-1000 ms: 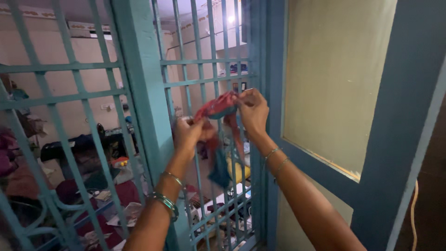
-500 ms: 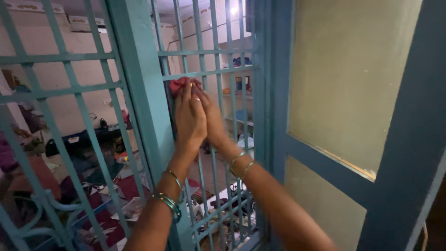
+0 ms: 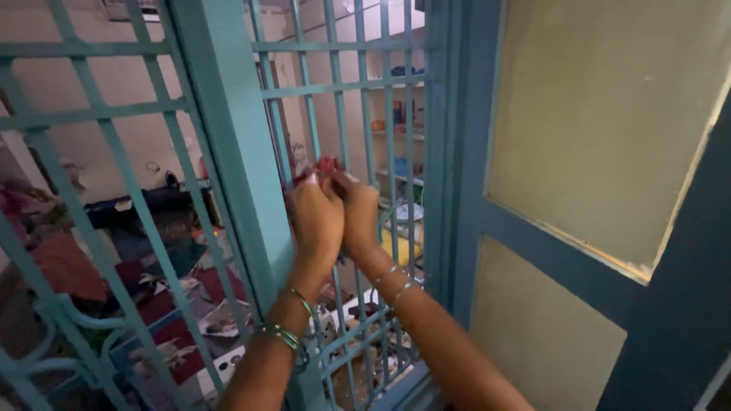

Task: The person wipes a teal metal security gate with a red cloth. They systematically clean the vertical bars and horizontal crossbars, moving from the top to the bottom of the gate.

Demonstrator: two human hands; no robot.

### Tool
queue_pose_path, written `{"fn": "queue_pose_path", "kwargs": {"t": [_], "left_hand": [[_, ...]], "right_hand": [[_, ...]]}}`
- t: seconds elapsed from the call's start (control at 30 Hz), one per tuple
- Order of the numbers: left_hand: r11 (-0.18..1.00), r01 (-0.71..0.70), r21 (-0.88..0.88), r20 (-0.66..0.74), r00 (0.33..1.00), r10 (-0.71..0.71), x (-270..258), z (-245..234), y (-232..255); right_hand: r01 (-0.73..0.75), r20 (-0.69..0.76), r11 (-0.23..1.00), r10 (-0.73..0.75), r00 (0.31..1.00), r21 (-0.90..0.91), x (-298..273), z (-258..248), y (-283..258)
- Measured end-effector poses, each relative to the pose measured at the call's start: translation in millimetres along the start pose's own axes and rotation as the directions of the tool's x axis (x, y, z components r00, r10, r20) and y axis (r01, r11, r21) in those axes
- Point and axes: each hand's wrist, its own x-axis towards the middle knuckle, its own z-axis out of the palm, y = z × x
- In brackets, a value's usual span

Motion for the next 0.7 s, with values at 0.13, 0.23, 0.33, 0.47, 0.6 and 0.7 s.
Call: {"fn": "queue_pose_path", "kwargs": {"t": [0.13, 0.23, 0.33, 0.47, 0.6, 0.7], "left_hand": [[0.997, 0.070, 0.027, 0.042, 0.997, -0.071, -33.2, 0.4, -9.7], [0.993, 0.115, 0.015, 0.067, 0.991, -0.116, -52.5, -1.4, -14.3], [0.990, 0.140, -0.017, 0.049, 0.989, -0.139, -68.7, -2.2, -16.9], [0.984, 0.156, -0.082, 0.037, 0.988, -0.153, -91.0, 3.0, -28.5], [0.988, 0.109, -0.113, -0.016, 0.994, -0.111, -107.9, 19.8, -49.9], [0.999, 0.052, -0.007, -0.053, 0.997, -0.053, -117.3, 28.0, -61.8]], "right_hand": [[-0.059, 0.016, 0.997, 0.060, 0.998, -0.050, -33.4, -0.4, 14.3], [-0.122, 0.035, 0.991, 0.124, 0.992, -0.053, -57.4, 0.0, 25.3], [-0.096, 0.008, 0.988, 0.097, 0.995, -0.123, -75.1, 4.1, 37.5], [-0.141, 0.042, 0.988, 0.144, 0.989, -0.068, -99.7, 2.0, 49.8], [-0.106, -0.005, 0.988, 0.106, 0.994, -0.112, -117.7, 5.8, 63.4], [-0.138, 0.013, 0.966, 0.145, 0.989, -0.217, -128.4, 7.7, 72.3]]}}
